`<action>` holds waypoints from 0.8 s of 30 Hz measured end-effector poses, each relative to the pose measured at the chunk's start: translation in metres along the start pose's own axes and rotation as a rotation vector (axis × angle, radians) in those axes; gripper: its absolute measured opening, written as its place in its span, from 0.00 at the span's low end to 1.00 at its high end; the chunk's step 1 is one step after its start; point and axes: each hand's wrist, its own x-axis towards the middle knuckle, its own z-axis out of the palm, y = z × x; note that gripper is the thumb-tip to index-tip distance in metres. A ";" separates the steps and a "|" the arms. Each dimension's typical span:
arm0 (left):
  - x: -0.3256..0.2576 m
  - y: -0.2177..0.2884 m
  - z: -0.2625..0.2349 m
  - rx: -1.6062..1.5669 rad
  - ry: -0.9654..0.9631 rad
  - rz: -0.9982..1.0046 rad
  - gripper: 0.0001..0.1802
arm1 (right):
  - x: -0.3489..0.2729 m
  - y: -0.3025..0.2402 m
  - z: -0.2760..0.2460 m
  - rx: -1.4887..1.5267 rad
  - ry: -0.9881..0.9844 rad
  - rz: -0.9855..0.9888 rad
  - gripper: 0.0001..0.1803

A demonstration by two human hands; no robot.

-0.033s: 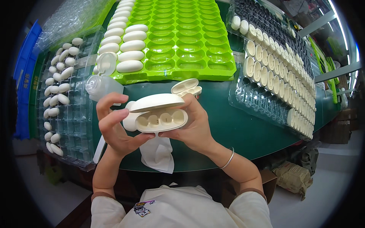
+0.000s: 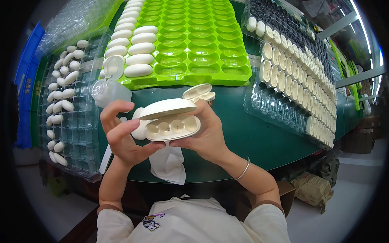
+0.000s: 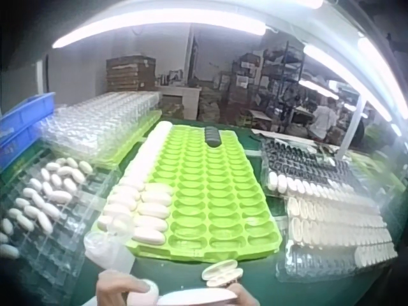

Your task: The person cleans white wireless earbud cases at a workstation. They open the cases, wipe the interior and exterior with a white cloth, and place the cleaned units into a green tray. The process is repeated for multiple cases.

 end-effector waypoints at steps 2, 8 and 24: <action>0.002 0.003 -0.003 0.068 0.003 0.048 0.30 | 0.000 0.001 -0.002 -0.034 -0.052 -0.054 0.28; 0.000 0.001 -0.004 0.130 0.039 0.089 0.27 | 0.003 0.007 -0.008 -0.063 -0.160 -0.207 0.25; 0.000 -0.002 -0.001 -0.116 0.040 -0.044 0.37 | 0.003 0.005 -0.006 -0.052 -0.130 -0.141 0.24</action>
